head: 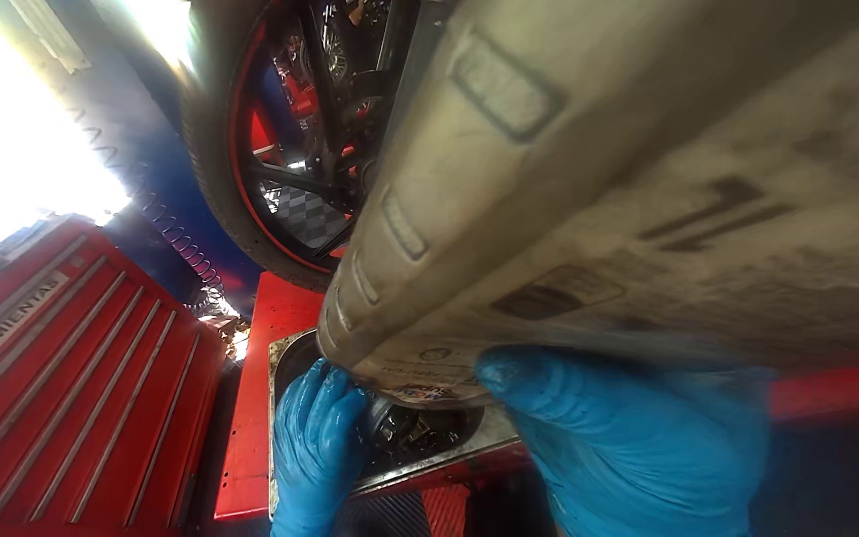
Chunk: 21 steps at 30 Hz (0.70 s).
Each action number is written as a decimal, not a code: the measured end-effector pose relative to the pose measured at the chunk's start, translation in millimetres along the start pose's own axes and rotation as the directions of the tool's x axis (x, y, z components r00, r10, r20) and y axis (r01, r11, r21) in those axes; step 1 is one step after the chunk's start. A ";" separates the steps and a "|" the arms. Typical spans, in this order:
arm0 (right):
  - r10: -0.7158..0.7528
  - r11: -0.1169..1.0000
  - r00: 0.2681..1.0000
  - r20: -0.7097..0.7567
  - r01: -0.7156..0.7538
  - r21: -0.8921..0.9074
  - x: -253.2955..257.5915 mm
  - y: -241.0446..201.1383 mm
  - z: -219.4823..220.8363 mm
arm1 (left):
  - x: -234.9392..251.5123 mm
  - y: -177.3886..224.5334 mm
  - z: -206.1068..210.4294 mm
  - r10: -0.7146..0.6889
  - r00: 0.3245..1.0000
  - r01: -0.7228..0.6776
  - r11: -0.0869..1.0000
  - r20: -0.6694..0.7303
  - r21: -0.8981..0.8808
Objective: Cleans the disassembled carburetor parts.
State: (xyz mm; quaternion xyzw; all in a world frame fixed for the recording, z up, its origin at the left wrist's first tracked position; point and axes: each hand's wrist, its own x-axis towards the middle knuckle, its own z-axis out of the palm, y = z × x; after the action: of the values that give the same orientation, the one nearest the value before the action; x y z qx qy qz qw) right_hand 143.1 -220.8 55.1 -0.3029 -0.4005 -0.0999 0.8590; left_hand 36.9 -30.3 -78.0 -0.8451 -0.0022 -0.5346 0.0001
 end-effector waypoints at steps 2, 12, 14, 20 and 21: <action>0.021 0.999 1.000 0.022 -0.020 -0.043 -2.6 -1.1 1.8 | 1.6 0.5 -0.2 -0.012 1.000 0.012 1.000 -0.004 -0.007; 0.021 0.999 1.000 0.014 -0.020 -0.031 -7.2 5.6 8.3 | -4.7 0.9 -0.1 -0.096 0.995 0.096 0.995 -0.014 -0.021; 0.024 1.000 0.999 0.023 -0.024 -0.013 -8.2 6.2 9.5 | -4.9 0.4 -0.3 -0.124 0.992 0.123 0.991 -0.014 -0.059; 0.024 0.993 0.999 0.027 -0.027 0.118 -6.7 6.9 11.8 | -10.3 2.6 3.4 -0.366 0.930 0.359 0.892 0.026 -0.277; 0.015 0.991 1.000 0.019 -0.017 0.135 -5.5 7.2 12.1 | -8.4 5.3 4.2 -0.422 0.906 0.410 0.854 0.035 -0.321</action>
State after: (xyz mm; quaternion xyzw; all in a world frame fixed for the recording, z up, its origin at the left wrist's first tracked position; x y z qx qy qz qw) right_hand 134.8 -208.2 53.8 -0.2482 -0.4115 -0.0630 0.8747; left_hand 37.1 -35.7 -87.4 -0.8032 -0.0980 -0.5305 -0.2527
